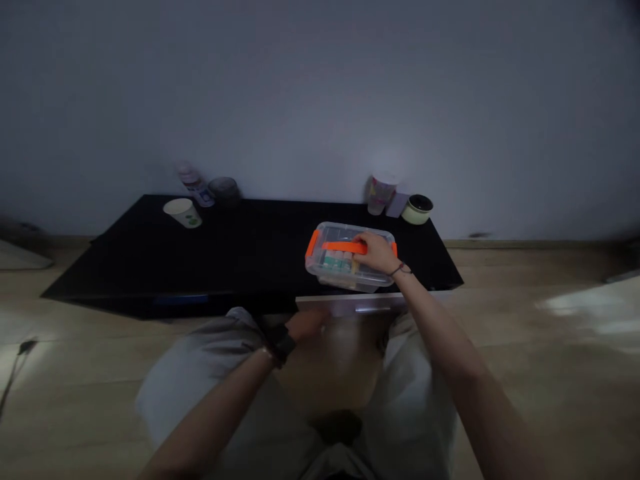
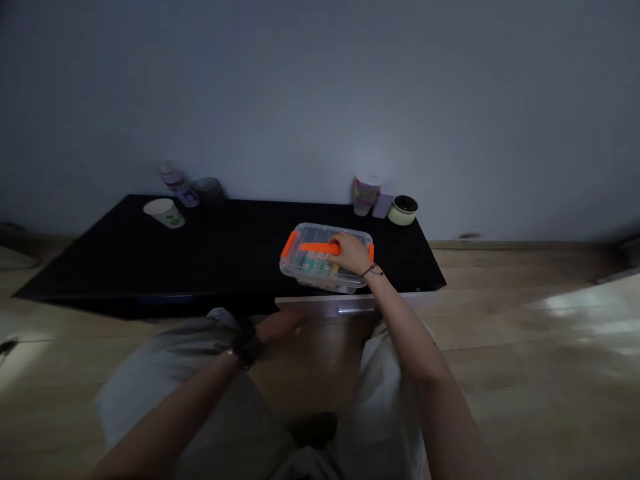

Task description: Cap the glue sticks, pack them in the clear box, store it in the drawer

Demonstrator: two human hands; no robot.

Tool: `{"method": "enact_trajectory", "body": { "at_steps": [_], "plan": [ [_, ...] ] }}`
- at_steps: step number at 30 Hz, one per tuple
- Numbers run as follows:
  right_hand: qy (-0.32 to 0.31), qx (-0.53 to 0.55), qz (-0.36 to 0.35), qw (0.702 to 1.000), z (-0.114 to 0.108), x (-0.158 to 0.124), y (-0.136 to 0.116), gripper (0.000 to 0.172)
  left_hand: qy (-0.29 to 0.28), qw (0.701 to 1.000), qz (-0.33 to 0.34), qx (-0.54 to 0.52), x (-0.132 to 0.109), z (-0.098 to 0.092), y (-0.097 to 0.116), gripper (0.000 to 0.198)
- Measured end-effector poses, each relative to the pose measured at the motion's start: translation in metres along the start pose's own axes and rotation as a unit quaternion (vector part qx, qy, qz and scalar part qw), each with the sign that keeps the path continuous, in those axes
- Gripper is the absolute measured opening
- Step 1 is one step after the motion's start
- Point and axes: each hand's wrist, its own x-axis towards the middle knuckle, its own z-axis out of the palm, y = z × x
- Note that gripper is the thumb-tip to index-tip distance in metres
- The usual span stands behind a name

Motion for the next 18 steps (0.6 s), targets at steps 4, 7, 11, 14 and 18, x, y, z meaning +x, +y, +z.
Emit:
{"method": "enact_trajectory", "body": {
  "at_steps": [4, 7, 11, 14, 18],
  "plan": [
    [-0.001, 0.018, -0.037, 0.999, 0.016, 0.034, 0.005, 0.031, 0.054, 0.994, 0.018, -0.093, -0.021, -0.079, -0.001, 0.035],
    [-0.011, 0.005, -0.072, 0.997, 0.025, 0.058, 0.003, 0.034, 0.266, 0.953, -0.045, -0.134, -0.029, -0.137, -0.011, 0.04],
    [0.001, -0.024, -0.093, 0.995, 0.026, 0.069, 0.005, 0.036, 0.459, 0.867, -0.117, -0.153, -0.014, -0.17, -0.039, 0.046],
    [0.063, -0.043, -0.044, 0.996, 0.016, 0.058, 0.014, 0.041, 0.456, 0.847, -0.165, -0.217, 0.009, -0.164, -0.059, 0.053],
    [0.089, -0.072, 0.141, 0.983, 0.003, 0.039, 0.028, 0.04, 0.371, 0.855, -0.17, -0.321, 0.035, -0.151, -0.07, 0.056]
  ]
}}
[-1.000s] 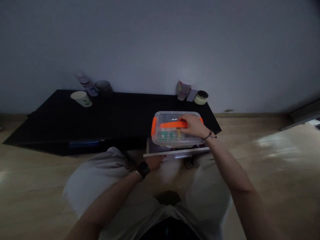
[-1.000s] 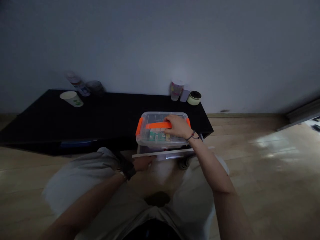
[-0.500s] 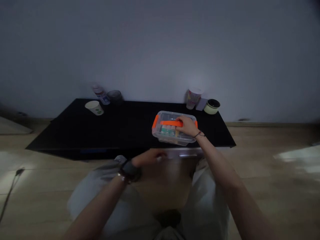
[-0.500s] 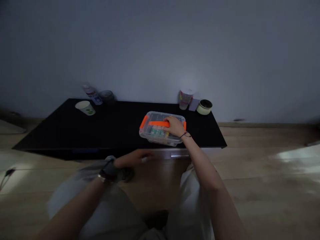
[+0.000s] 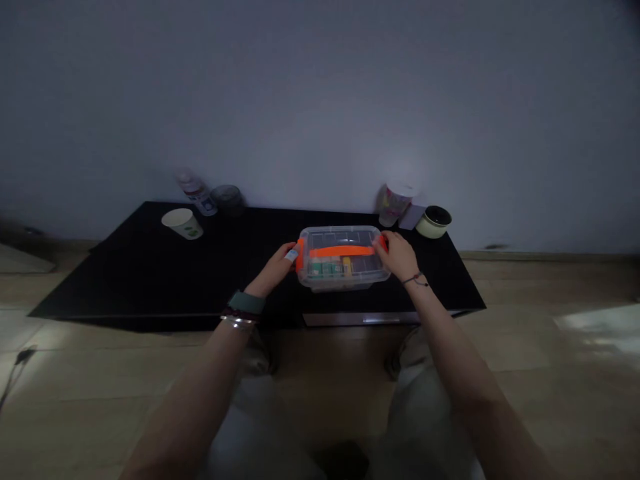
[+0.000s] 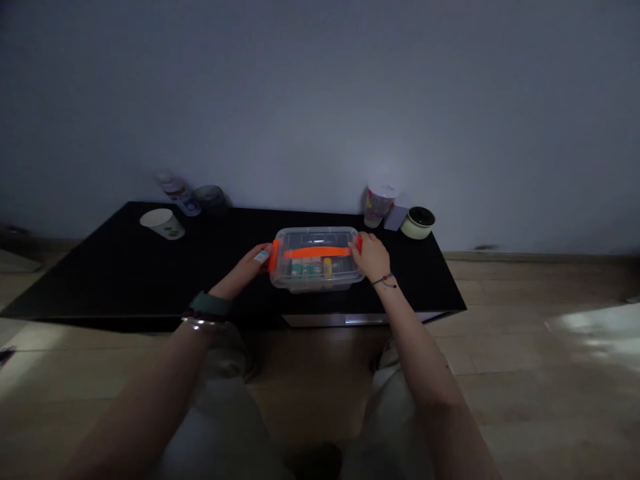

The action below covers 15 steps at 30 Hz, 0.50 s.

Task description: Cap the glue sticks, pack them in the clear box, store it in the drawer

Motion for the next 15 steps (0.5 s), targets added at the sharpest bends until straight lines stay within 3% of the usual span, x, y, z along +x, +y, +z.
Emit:
{"method": "enact_trajectory", "body": {
  "at_steps": [3, 9, 15],
  "plan": [
    [-0.048, -0.007, 0.066, 0.997, -0.001, -0.005, 0.005, 0.036, 0.011, 1.0, 0.008, 0.016, 0.005, 0.01, -0.001, 0.059],
    [-0.04, -0.005, 0.086, 0.995, 0.008, 0.0, 0.008, 0.034, 0.057, 0.994, -0.006, 0.098, -0.001, 0.015, 0.014, 0.057],
    [-0.11, 0.057, 0.154, 0.98, 0.017, 0.004, 0.029, 0.03, 0.069, 0.981, 0.002, 0.179, -0.002, 0.013, 0.02, 0.054]
  ]
}}
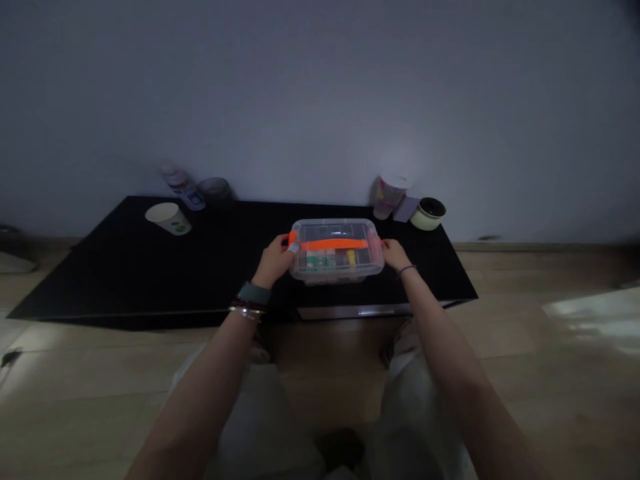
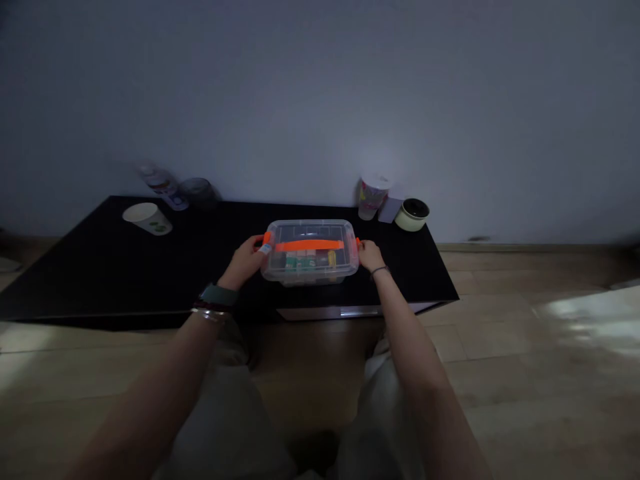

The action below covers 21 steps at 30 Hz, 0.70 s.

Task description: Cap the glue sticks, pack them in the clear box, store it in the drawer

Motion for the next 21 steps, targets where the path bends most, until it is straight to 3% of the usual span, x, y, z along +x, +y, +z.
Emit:
{"method": "enact_trajectory", "body": {
  "at_steps": [3, 5, 7, 9, 12, 15, 21],
  "plan": [
    [0.109, 0.015, -0.053, 0.993, -0.002, -0.004, -0.006, 0.033, -0.004, 0.997, 0.008, 0.073, -0.001, -0.001, 0.004, 0.052],
    [0.15, 0.026, -0.154, 0.976, -0.002, -0.01, -0.019, 0.035, -0.007, 0.991, 0.013, 0.13, -0.004, -0.002, 0.01, 0.051],
    [0.104, 0.018, -0.273, 0.956, 0.001, -0.015, -0.035, 0.033, -0.014, 0.986, 0.015, 0.167, -0.007, -0.004, 0.016, 0.05],
    [0.042, -0.015, -0.346, 0.937, 0.005, -0.018, -0.048, 0.034, -0.022, 0.983, 0.014, 0.182, -0.008, -0.006, 0.019, 0.048],
    [0.012, -0.073, -0.352, 0.933, 0.01, -0.016, -0.057, 0.041, -0.028, 0.99, 0.007, 0.138, -0.003, -0.006, 0.012, 0.042],
    [0.014, -0.102, -0.338, 0.935, 0.011, -0.01, -0.059, 0.046, -0.038, 0.999, 0.01, -0.003, 0.008, -0.002, -0.005, 0.033],
    [0.015, -0.099, -0.317, 0.943, 0.015, -0.002, -0.067, 0.041, -0.066, 0.986, 0.006, -0.155, 0.022, 0.013, -0.031, 0.031]
  ]
}}
